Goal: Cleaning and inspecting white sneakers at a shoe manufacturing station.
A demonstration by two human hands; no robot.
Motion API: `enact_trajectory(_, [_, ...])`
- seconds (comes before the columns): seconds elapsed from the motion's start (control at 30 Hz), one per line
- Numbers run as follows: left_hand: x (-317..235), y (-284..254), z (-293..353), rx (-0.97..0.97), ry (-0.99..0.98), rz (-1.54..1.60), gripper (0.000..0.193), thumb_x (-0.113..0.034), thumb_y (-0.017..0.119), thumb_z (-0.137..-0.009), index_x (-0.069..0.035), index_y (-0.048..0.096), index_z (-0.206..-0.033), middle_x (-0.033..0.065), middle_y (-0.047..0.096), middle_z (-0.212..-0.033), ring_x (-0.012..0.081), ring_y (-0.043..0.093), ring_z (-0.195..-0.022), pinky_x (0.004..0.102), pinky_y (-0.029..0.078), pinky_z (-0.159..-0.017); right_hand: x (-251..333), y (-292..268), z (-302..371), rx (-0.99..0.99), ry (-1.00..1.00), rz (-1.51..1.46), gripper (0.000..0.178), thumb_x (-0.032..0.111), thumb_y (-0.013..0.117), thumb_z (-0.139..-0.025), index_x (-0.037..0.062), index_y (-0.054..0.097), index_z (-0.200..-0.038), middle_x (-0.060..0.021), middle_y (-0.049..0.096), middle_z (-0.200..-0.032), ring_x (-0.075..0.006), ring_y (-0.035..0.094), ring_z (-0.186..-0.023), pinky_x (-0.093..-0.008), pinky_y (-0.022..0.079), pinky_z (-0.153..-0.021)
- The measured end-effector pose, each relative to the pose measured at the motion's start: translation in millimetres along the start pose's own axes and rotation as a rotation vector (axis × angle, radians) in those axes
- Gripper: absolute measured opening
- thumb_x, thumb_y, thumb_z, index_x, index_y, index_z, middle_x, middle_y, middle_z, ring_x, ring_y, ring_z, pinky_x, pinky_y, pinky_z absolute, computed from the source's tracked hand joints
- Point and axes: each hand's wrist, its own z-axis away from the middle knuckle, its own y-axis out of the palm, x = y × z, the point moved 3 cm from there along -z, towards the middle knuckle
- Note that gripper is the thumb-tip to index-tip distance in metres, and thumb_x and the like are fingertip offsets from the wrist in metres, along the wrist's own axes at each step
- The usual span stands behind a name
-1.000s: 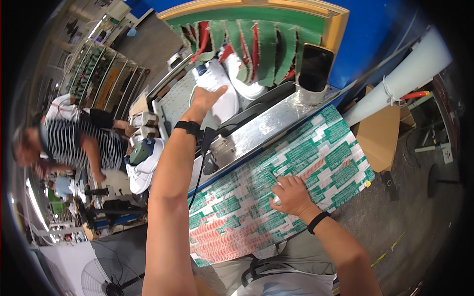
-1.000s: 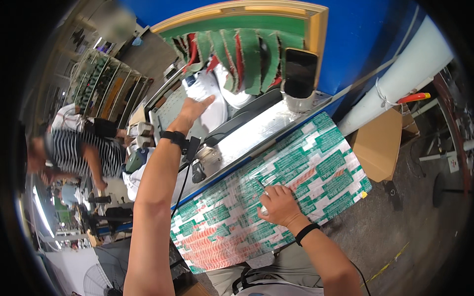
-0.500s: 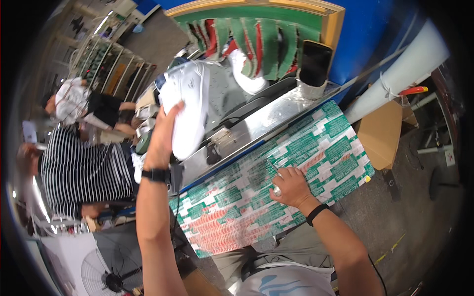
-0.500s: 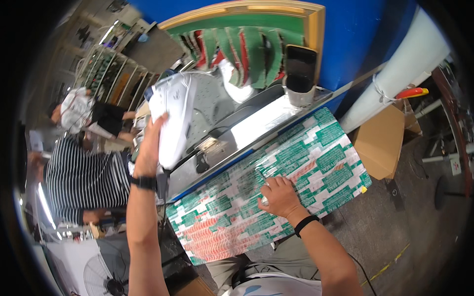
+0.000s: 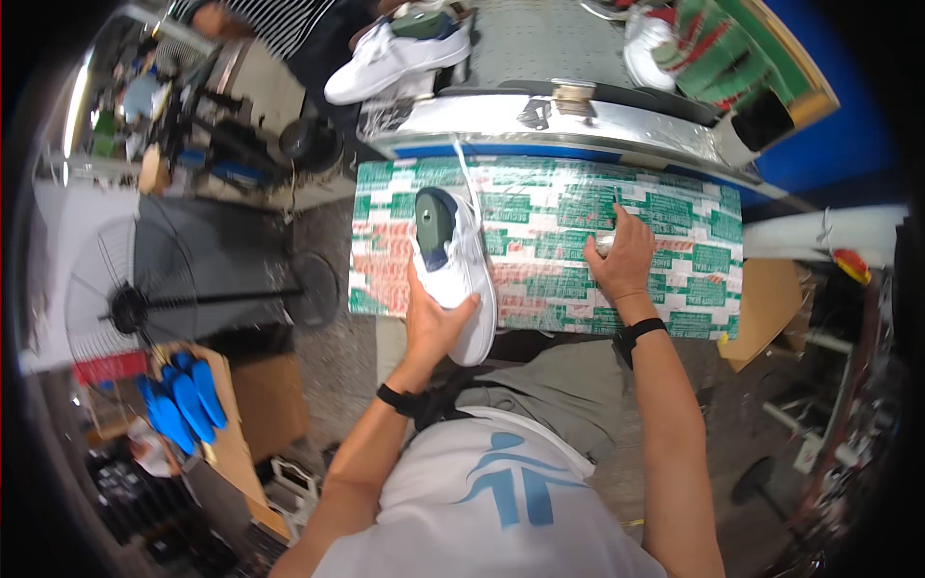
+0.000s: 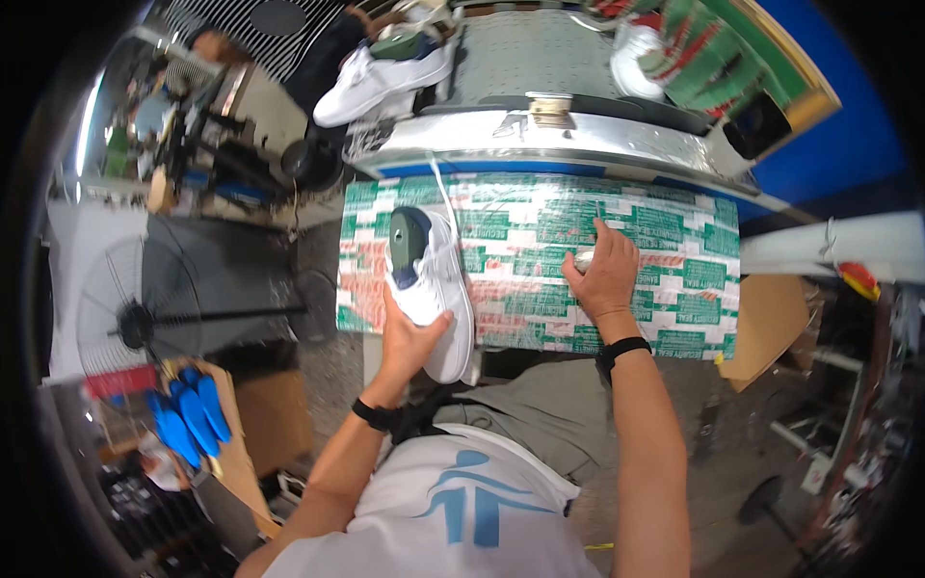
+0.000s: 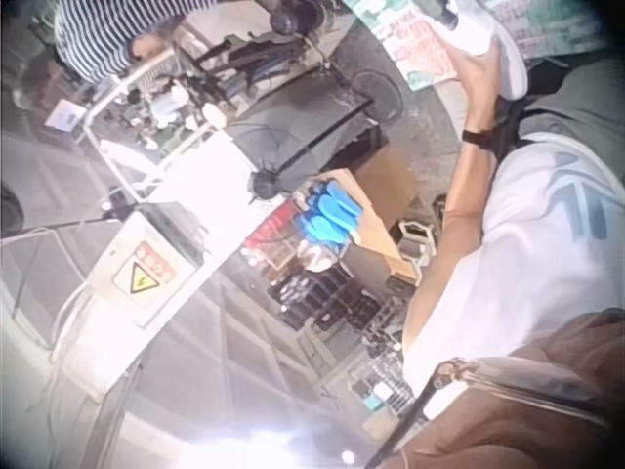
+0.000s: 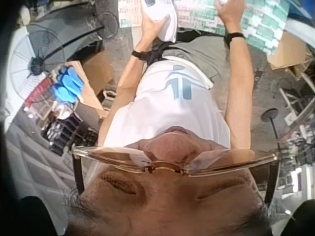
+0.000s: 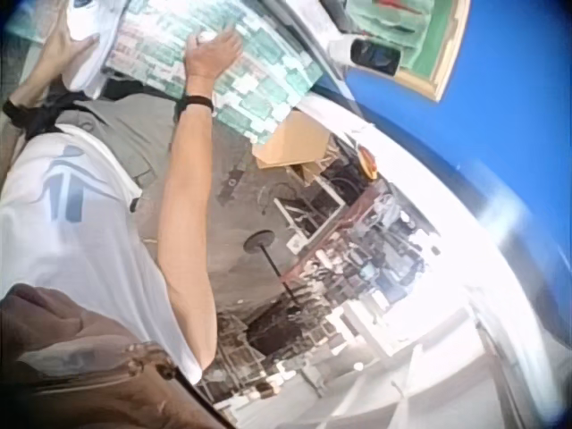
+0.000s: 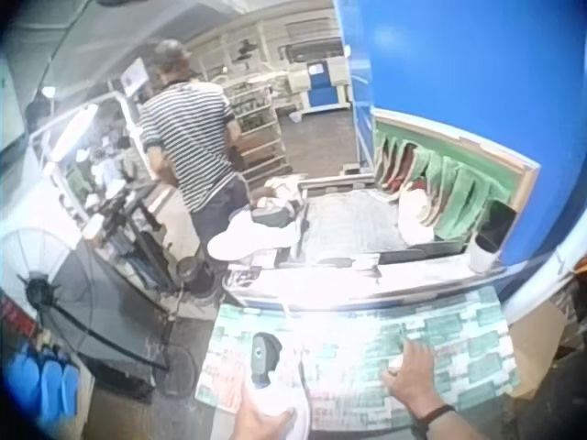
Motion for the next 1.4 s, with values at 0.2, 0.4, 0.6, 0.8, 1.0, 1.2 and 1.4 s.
enact_trajectory(0.2, [17.9, -36.8, -14.9, 0.358, -0.094, 0.466, 0.098, -0.01, 0.09, -0.097, -0.004, 0.031, -0.175, 0.0164, 0.062, -0.156, 0.0271, 0.062, -0.139, 0.0419, 0.049, -0.121, 16.0, -1.5, 27.3, -0.06, 0.26, -0.062, 0.087, 0.032, 0.088, -0.085, -0.002, 0.054, -0.158, -0.0211, 0.069, -0.127, -0.0418, 0.065, -0.118, -0.0536, 0.049, -0.109])
enact_trajectory(0.4, [24.0, -41.1, -6.8, 0.298, -0.108, 0.314, 0.091, -0.008, 0.088, -0.098, -0.004, 0.037, -0.173, 0.0232, 0.065, -0.154, 0.0268, 0.065, -0.141, 0.0419, 0.056, -0.117, 216.8, -63.5, 54.7, 0.158, -0.21, -0.396, 0.091, 0.019, 0.091, -0.074, -0.0027, 0.059, -0.157, -0.0179, 0.071, -0.123, -0.0403, 0.068, -0.11, -0.0502, 0.055, -0.1])
enact_trajectory(0.6, [-3.8, -82.4, -38.0, -0.011, 0.168, 0.148, 0.055, -0.01, 0.088, -0.091, -0.001, 0.071, -0.142, 0.0204, 0.068, -0.151, 0.0395, 0.064, -0.142, 0.0448, 0.049, -0.121, 263.0, -32.8, 34.9, 0.247, -0.344, -0.287, 0.091, 0.026, 0.089, -0.075, -0.0049, 0.059, -0.154, -0.0162, 0.068, -0.117, -0.0374, 0.063, -0.102, -0.0501, 0.049, -0.091])
enact_trajectory(0.8, [-42.4, -85.8, -108.7, 0.388, 0.597, -0.105, 0.065, -0.016, 0.094, -0.084, -0.007, 0.073, -0.145, 0.0182, 0.064, -0.161, 0.0397, 0.064, -0.142, 0.0472, 0.05, -0.12, 289.6, -38.0, 19.7, 0.427, -0.382, -0.106, 0.086, 0.031, 0.088, -0.079, -0.0086, 0.06, -0.15, -0.0191, 0.065, -0.109, -0.0382, 0.063, -0.101, -0.0504, 0.05, -0.091])
enact_trajectory(1.0, [-64.7, -81.0, -127.7, 0.558, 0.523, -0.395, 0.064, -0.025, 0.099, -0.076, -0.01, 0.08, -0.135, 0.0107, 0.067, -0.16, 0.0322, 0.063, -0.146, 0.0606, 0.023, -0.138, 291.4, -41.4, 2.2, 0.514, -0.142, -0.418, 0.07, 0.032, 0.088, -0.08, -0.0105, 0.069, -0.132, -0.0221, 0.067, -0.101, -0.0412, 0.068, -0.094, -0.0513, 0.055, -0.086])
enact_trajectory(1.2, [-59.4, -83.0, -124.8, 0.547, 0.524, -0.442, 0.066, -0.026, 0.097, -0.078, -0.014, 0.078, -0.141, 0.0094, 0.064, -0.163, 0.0324, 0.062, -0.147, 0.0631, 0.025, -0.137, 330.2, -35.3, 41.6, 0.69, -0.165, -0.683, 0.066, 0.033, 0.087, -0.08, -0.0064, 0.066, -0.128, -0.023, 0.066, -0.1, -0.0445, 0.067, -0.095, -0.0519, 0.055, -0.083])
enact_trajectory(1.4, [-63.9, -82.6, -125.2, 0.544, 0.534, -0.436, 0.07, -0.026, 0.098, -0.077, -0.013, 0.077, -0.143, 0.0114, 0.063, -0.164, 0.0345, 0.061, -0.148, 0.0615, 0.027, -0.136, 317.6, -75.3, 75.7, 0.781, -0.221, -0.666, 0.078, 0.034, 0.087, -0.079, -0.0054, 0.065, -0.143, -0.0207, 0.064, -0.104, -0.0411, 0.065, -0.099, -0.0504, 0.054, -0.087])
